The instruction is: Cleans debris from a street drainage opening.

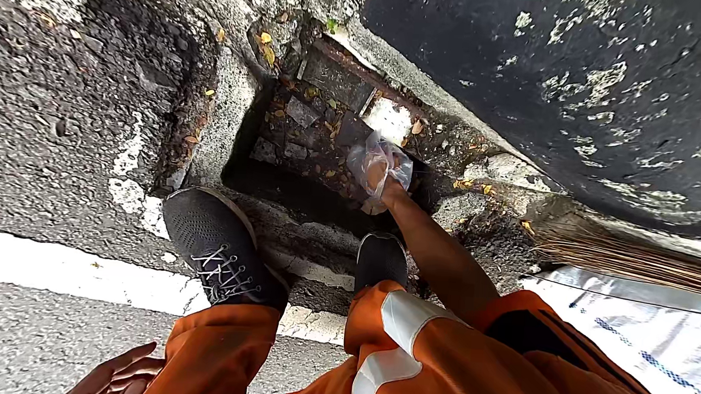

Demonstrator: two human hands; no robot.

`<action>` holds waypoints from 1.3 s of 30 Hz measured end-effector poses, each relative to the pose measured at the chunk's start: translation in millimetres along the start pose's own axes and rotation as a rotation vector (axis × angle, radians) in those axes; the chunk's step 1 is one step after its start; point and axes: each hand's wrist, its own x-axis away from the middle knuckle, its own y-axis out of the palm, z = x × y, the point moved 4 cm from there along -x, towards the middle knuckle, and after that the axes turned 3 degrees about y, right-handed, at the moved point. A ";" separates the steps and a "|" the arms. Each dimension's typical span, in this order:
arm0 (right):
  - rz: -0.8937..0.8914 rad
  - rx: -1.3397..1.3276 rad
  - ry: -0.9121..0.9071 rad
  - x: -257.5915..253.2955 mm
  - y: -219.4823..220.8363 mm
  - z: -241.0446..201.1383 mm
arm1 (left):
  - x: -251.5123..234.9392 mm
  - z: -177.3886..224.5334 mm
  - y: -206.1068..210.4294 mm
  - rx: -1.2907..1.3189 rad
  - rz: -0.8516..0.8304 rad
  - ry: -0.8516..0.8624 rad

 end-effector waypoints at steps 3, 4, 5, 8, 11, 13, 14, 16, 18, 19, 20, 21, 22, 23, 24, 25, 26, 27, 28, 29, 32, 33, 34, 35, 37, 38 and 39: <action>-0.124 0.026 -0.293 2.8 -9.9 -12.8 | 1.9 -1.9 -1.1 -0.007 0.006 -0.019; -0.194 -0.016 -0.303 6.0 -1.6 -3.8 | 1.6 -1.5 -1.3 -0.006 0.003 -0.018; -0.220 -0.066 -0.253 7.2 4.1 6.6 | 0.5 -0.5 -1.6 -0.004 -0.003 -0.019; -0.307 -0.221 -0.065 1.6 -9.4 7.0 | 0.1 -0.5 -2.2 0.003 0.000 -0.011; -0.237 -0.069 -0.147 -5.3 1.8 -3.9 | 2.8 -2.2 -2.0 -0.002 0.001 -0.018; -0.229 0.034 -0.221 -5.9 6.9 -8.2 | -0.3 0.3 -0.5 -0.013 -0.005 -0.010; -0.281 0.064 -0.246 -8.3 14.7 -7.2 | -1.0 0.4 -0.3 -0.015 -0.007 -0.006; -0.342 0.093 -0.279 -7.0 23.4 -6.3 | 0.9 -1.2 -1.8 -0.011 0.000 -0.004; -0.374 0.162 -0.333 -7.8 30.9 -5.0 | 2.6 -3.9 -3.5 0.005 0.016 -0.004; -0.395 0.189 -0.347 -5.7 31.6 -4.3 | 2.7 -4.5 -3.3 0.011 0.020 -0.003; -0.409 0.214 -0.346 -3.6 33.9 -1.2 | 2.4 -4.6 -2.6 0.015 0.022 -0.003; -0.400 0.224 -0.340 -2.9 35.0 2.3 | 1.8 -4.6 -1.9 0.018 0.021 -0.005; -0.360 0.217 -0.345 -3.3 33.6 4.0 | 1.3 -4.6 -0.9 0.025 0.018 -0.013; -0.294 0.211 -0.358 -5.0 30.7 4.8 | 1.2 -4.6 -0.1 0.029 0.009 -0.022; -0.220 0.205 -0.374 -7.2 26.8 4.0 | 1.7 -4.6 -0.2 0.030 -0.001 -0.027; -0.181 0.220 -0.359 -9.0 24.1 4.6 | 2.0 -4.2 -0.7 0.029 -0.007 -0.030; -0.194 0.251 -0.301 -12.0 24.9 8.6 | 1.8 -3.5 -1.2 0.023 -0.007 -0.029; -0.227 0.284 -0.229 -13.5 28.7 15.6 | 1.2 -1.7 -2.0 0.013 -0.003 -0.024; -0.258 0.283 -0.152 -14.7 30.9 21.3 | 0.0 0.8 -2.9 0.000 0.003 -0.017; -0.260 0.264 -0.083 -13.2 28.7 24.7 | -0.5 2.1 -3.6 -0.007 0.007 -0.018; -0.255 0.153 0.085 5.2 8.2 23.5 | -0.2 3.3 -3.6 -0.009 0.011 -0.013; -0.246 0.137 0.120 6.7 4.4 21.9 | -0.6 3.2 -3.2 -0.012 0.005 -0.011; -0.246 0.139 0.141 6.1 3.3 21.1 | -0.9 2.8 -2.1 -0.014 -0.001 -0.011; -0.264 0.140 0.152 4.5 4.0 20.8 | -0.5 2.5 -0.5 -0.013 -0.006 -0.015; -0.342 0.127 0.185 2.7 18.8 26.2 | 1.4 4.1 0.6 -0.021 -0.009 -0.032; -0.362 0.093 0.210 -0.7 28.6 32.1 | 0.9 6.2 -0.1 -0.025 0.000 -0.030; -0.379 0.067 0.236 -3.3 30.3 35.3 | -0.2 8.2 -1.0 -0.032 0.011 -0.024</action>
